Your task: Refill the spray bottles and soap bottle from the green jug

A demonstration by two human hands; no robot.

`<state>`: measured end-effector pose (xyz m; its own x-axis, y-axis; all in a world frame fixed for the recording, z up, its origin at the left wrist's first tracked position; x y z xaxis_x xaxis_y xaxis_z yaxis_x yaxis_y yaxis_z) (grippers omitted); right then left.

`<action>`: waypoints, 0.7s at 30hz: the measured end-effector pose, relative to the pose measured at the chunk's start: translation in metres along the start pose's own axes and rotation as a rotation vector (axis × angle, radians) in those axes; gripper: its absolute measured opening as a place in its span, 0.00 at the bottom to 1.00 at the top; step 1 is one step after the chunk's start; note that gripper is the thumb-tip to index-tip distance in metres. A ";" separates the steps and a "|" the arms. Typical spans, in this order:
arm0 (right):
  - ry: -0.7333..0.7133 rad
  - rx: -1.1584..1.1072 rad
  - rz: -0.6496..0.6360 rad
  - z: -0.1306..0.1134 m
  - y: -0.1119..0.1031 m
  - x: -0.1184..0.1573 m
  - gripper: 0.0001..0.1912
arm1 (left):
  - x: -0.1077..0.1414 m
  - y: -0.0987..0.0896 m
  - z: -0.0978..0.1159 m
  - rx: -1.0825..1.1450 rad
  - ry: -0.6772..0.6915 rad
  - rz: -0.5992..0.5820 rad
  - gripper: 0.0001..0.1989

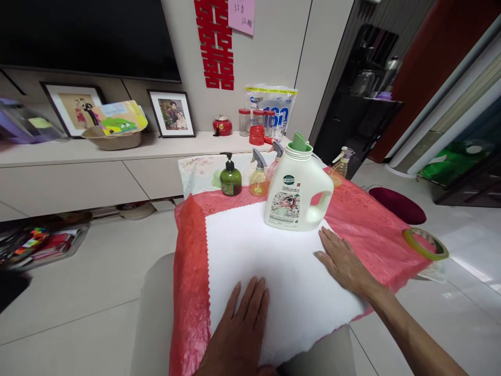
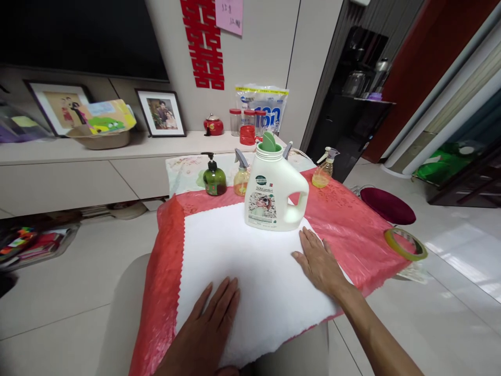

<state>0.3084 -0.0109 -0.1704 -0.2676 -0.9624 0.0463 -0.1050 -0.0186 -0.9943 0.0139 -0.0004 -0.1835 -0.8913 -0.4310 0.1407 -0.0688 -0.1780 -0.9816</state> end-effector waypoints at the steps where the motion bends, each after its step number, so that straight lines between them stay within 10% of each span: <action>1: 0.003 0.002 0.015 0.001 0.000 0.000 0.41 | 0.000 0.001 0.000 -0.004 -0.001 0.016 0.52; 11: -0.121 0.039 0.388 0.010 0.010 0.004 0.38 | 0.001 -0.012 -0.019 0.012 0.047 0.250 0.33; 21: -0.436 0.075 0.726 0.017 0.015 0.014 0.28 | -0.069 -0.139 -0.177 0.559 -0.660 0.597 0.42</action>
<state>0.3195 -0.0297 -0.1861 0.1510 -0.7606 -0.6314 0.0181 0.6408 -0.7675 0.0055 0.2110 -0.0794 -0.2795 -0.9501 -0.1389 0.6680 -0.0885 -0.7389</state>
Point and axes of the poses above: each hand's wrist, its own x-axis away from the middle knuckle, its own y-axis out of the palm, z = x × y, the point moved 6 cm from there along -x, towards the middle knuckle, and after that the axes turned 4 degrees about -x, right-handed, at the moved point
